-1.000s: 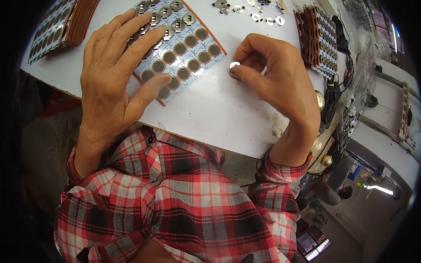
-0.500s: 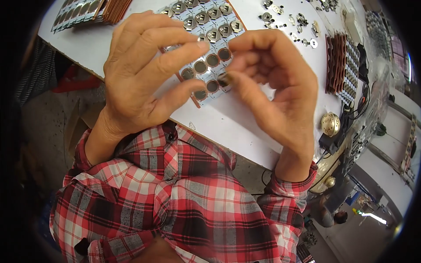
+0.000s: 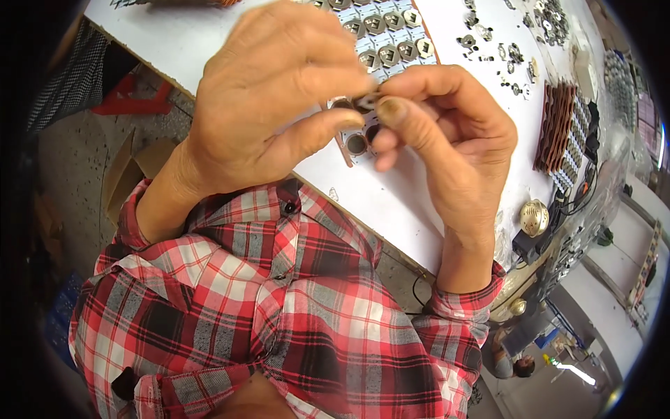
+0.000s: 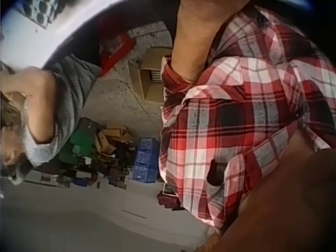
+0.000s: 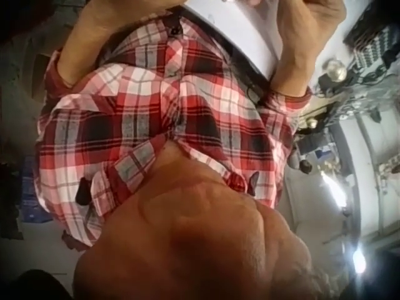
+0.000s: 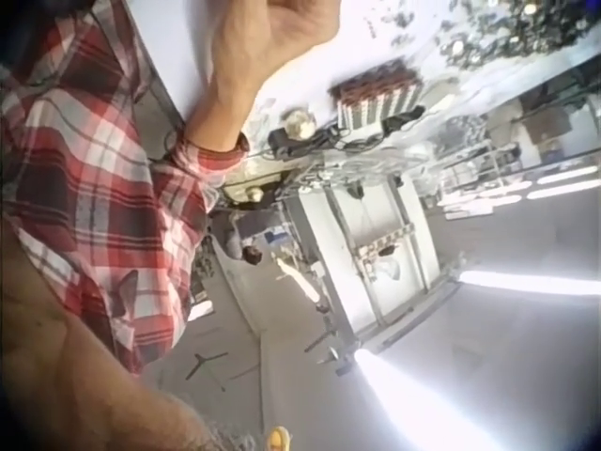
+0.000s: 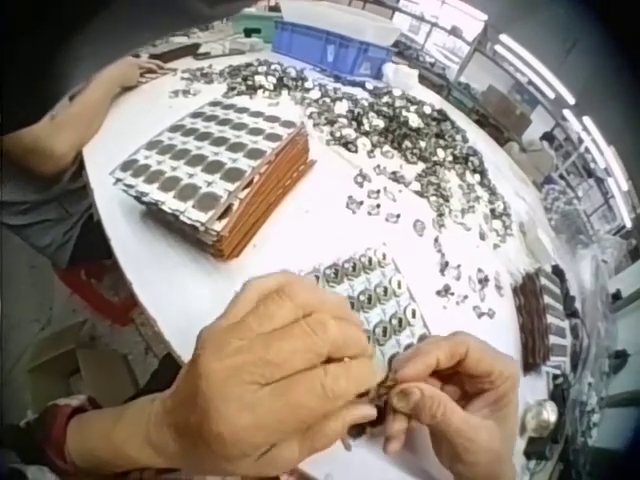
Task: Placing small metal ring-like components into a grid on an assembly board.
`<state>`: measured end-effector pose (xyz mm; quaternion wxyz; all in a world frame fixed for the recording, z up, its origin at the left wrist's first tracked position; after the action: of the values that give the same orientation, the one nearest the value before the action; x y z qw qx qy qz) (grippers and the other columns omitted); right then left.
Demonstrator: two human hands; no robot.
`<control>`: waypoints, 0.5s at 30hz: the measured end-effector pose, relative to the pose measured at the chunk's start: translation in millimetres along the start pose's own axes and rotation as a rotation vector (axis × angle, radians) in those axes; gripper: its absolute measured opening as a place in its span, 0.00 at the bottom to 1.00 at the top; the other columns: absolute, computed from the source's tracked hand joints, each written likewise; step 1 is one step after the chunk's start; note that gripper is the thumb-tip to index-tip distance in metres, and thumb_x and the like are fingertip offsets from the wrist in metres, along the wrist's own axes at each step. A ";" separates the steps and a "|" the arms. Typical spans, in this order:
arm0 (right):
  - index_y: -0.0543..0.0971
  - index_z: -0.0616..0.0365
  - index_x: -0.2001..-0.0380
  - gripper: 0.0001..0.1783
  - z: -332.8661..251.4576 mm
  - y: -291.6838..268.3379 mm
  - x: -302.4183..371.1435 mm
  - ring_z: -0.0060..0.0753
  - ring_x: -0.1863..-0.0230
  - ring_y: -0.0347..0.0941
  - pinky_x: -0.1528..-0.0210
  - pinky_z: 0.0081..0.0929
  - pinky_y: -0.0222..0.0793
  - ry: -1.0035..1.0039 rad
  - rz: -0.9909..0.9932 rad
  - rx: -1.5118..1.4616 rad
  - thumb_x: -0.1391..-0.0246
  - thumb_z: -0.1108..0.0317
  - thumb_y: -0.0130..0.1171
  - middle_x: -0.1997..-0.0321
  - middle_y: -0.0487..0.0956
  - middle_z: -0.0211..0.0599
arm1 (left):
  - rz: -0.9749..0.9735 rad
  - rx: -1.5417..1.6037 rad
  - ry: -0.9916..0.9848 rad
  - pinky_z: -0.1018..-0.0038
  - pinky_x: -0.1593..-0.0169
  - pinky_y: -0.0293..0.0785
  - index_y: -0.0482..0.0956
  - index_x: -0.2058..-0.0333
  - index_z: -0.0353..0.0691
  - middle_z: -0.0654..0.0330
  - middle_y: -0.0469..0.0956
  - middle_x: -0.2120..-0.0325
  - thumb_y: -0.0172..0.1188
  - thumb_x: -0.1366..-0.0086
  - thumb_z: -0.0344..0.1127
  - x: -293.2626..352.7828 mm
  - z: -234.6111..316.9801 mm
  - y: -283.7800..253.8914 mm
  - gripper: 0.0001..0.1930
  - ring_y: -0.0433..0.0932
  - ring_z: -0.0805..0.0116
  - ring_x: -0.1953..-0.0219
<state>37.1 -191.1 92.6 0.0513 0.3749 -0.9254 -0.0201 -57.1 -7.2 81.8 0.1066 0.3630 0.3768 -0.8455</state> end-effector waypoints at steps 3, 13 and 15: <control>0.83 0.69 0.57 0.08 -1.7 3.5 0.4 0.18 0.75 0.78 0.74 0.13 0.74 0.031 0.070 0.170 0.40 0.81 0.64 0.67 0.84 0.35 | 0.022 -0.083 -0.117 0.58 0.50 0.73 0.82 0.62 0.33 0.51 0.81 0.61 0.69 0.51 0.28 3.0 -0.9 -1.3 0.15 0.80 0.49 0.55; 0.85 0.66 0.60 0.07 2.2 12.7 1.5 0.14 0.71 0.76 0.69 0.13 0.71 -0.033 -0.036 0.487 0.41 0.83 0.64 0.66 0.83 0.30 | -0.009 -0.127 -0.290 0.55 0.42 0.69 0.82 0.57 0.28 0.44 0.81 0.53 0.69 0.49 0.30 8.4 -21.9 0.1 0.20 0.78 0.47 0.47; 0.84 0.66 0.57 0.08 6.9 9.7 0.4 0.12 0.72 0.75 0.73 0.10 0.66 -0.132 -0.117 0.561 0.39 0.79 0.65 0.65 0.84 0.29 | 0.227 -0.088 0.151 0.57 0.41 0.68 0.82 0.55 0.29 0.44 0.81 0.52 0.69 0.47 0.31 17.6 -42.4 9.9 0.21 0.77 0.49 0.45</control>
<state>29.3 -184.4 86.6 -0.1159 0.4251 -0.8730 0.2092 -42.5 17.8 44.9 0.1888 0.4607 0.3772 -0.7809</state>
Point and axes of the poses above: each hand's wrist, its own x-axis away from the middle knuckle, its own y-axis out of the palm, z = x × y, the point moved 2 cm from there along -x, towards the middle knuckle
